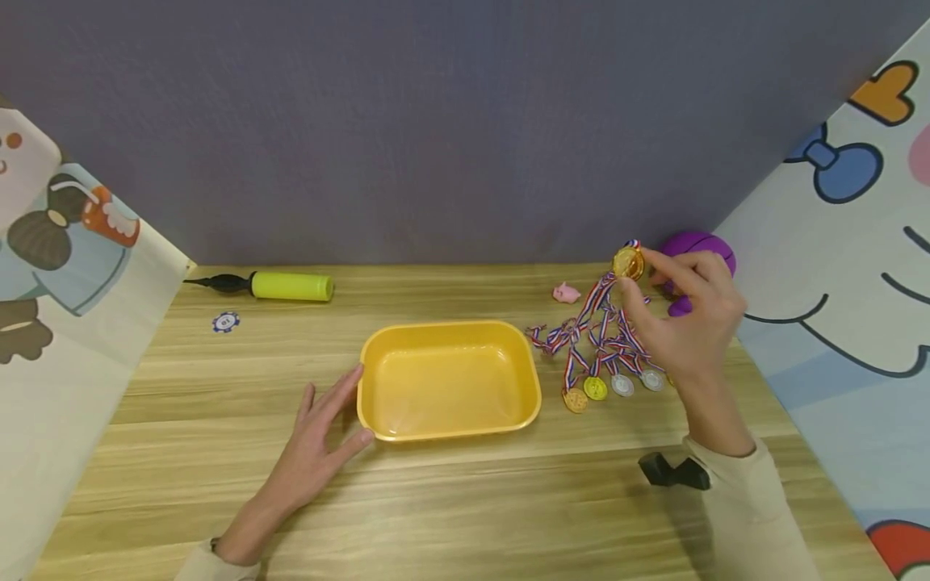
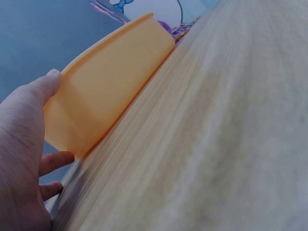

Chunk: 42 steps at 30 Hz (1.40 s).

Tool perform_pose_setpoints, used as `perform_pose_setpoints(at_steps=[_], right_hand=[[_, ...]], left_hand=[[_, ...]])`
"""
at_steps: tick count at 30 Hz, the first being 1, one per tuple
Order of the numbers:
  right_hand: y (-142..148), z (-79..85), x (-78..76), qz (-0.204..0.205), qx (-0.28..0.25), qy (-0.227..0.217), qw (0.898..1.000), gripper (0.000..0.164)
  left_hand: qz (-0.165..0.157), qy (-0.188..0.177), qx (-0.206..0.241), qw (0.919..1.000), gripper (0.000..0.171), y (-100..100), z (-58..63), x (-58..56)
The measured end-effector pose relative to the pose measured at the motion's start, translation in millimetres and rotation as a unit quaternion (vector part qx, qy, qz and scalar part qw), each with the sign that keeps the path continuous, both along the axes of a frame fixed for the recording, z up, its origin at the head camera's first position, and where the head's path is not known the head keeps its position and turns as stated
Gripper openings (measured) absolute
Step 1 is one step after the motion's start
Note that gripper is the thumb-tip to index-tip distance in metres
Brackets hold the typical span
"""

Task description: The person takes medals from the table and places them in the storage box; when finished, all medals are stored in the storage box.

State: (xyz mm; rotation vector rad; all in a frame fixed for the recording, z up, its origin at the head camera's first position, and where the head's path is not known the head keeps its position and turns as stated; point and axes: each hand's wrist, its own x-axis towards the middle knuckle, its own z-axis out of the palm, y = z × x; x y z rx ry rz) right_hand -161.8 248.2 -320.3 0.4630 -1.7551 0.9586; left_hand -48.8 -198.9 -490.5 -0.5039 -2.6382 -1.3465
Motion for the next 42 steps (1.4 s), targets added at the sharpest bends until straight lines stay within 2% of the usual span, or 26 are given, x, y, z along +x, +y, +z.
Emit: perform_pose_setpoints(at_steps=[11, 15, 22, 29, 35, 42], right_hand=[[-5, 25.6, -0.6, -0.024, -0.01, -0.003, 1.0, 0.04], [-4, 28.7, -1.7, -0.025, -0.005, -0.009, 1.0, 0.041], [-5, 15.7, -6.4, 0.004, 0.02, -0.017, 1.0, 0.039], [-4, 1.3, -8.3, 0.006, 0.048, -0.033, 0.998, 0.039], [-5, -10.3, -6.1, -0.003, 0.09, -0.065, 0.994, 0.036], [-8, -19.3, -4.4, 0.016, 0.122, -0.089, 0.988, 0.033]], left_hand=[[0.002, 0.0, -0.001, 1.0, 0.09, 0, 0.9, 0.3], [0.002, -0.002, -0.002, 1.0, 0.09, 0, 0.8, 0.4], [0.0, -0.001, 0.001, 1.0, 0.091, 1, 0.8, 0.0], [0.001, -0.001, -0.001, 1.0, 0.09, 0, 1.0, -0.3], [0.001, -0.002, -0.002, 1.0, 0.09, 1, 1.0, -0.3], [0.0, -0.004, 0.0, 1.0, 0.091, 1, 1.1, 0.0]])
